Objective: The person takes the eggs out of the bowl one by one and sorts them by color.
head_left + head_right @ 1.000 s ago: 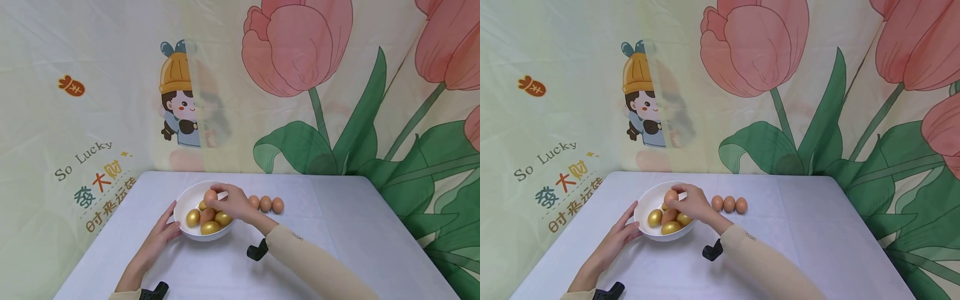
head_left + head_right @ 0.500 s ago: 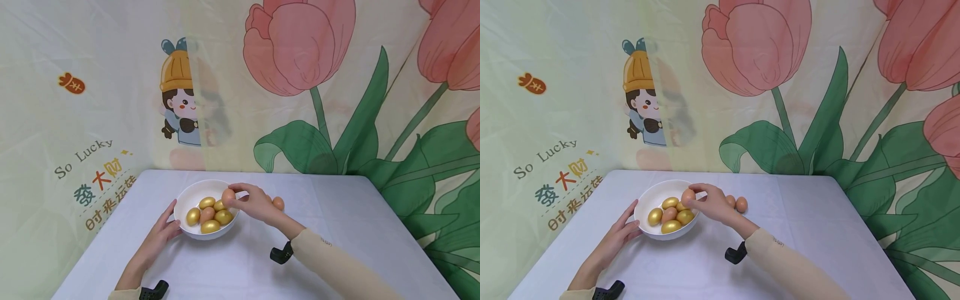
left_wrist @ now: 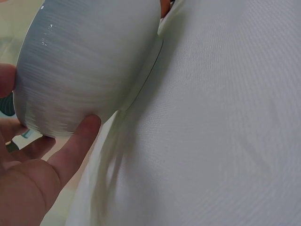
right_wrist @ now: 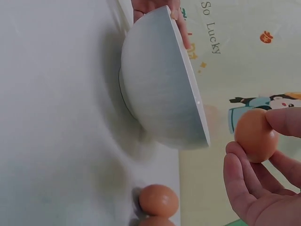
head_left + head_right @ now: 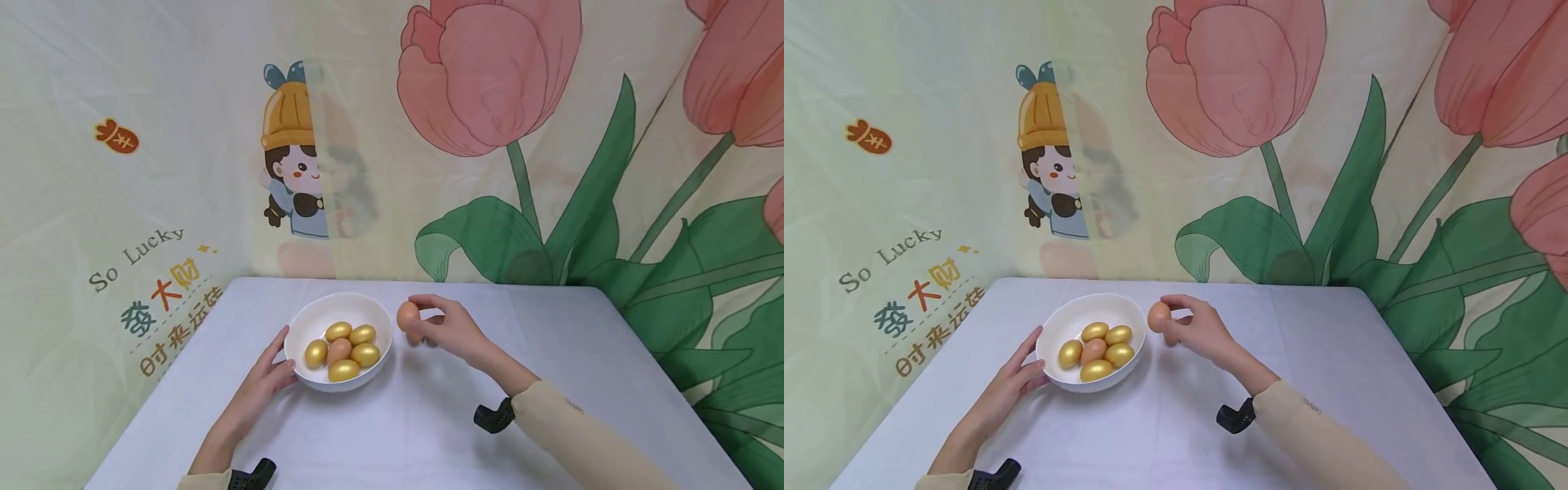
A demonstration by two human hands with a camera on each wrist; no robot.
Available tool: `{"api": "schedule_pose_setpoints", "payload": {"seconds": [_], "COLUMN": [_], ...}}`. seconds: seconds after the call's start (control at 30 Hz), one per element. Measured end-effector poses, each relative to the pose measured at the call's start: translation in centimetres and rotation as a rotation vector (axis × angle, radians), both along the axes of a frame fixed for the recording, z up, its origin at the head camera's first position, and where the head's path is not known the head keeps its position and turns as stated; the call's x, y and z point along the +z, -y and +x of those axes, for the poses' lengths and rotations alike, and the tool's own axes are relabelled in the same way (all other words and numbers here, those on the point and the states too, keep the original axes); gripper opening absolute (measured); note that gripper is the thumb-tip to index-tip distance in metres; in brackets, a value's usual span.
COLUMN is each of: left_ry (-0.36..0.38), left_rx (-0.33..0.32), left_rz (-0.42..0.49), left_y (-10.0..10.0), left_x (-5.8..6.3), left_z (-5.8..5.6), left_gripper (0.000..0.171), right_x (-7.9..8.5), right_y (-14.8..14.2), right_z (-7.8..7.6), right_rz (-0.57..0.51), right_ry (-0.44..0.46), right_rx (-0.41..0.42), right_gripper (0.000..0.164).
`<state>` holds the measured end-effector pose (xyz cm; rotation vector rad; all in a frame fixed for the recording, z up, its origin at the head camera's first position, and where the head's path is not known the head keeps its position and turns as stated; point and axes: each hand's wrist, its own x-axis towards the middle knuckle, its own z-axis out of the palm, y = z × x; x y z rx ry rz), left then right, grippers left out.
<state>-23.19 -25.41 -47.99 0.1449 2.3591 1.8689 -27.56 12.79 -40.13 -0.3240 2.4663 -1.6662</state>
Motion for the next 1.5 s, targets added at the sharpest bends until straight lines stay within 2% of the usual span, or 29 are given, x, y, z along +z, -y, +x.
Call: {"api": "schedule_pose_setpoints", "payload": {"seconds": [0.23,0.57,0.83,1.07,1.5], "left_ry": [0.005,-0.006,-0.010,-0.005,-0.007], "left_rx": [0.004,0.000,-0.008,0.003,-0.001], "left_rz": [0.009,0.002,-0.006,-0.016,0.000], "left_y": [-0.1,-0.3,0.0,0.0,0.1], "left_x": [0.0,0.3,0.2,0.1,-0.1], "left_z": [0.2,0.0,0.0,0.1,0.1], "left_gripper": [0.072,0.071,0.071,0.071,0.071], "right_x": [-0.2,-0.6,-2.0,-3.2,-5.7], "right_y": [-2.5,-6.8,-9.8,-11.5,-13.1], "right_z": [0.4,0.5,0.7,0.2,-0.9], "right_rz": [-0.005,0.110,0.118,0.156,0.244], "right_ry": [0.008,-0.053,-0.025,-0.027,-0.033], "right_rx": [-0.009,-0.069,-0.099,-0.126,-0.133], "right_gripper": [0.056,0.061,0.065,0.073,0.066]}}
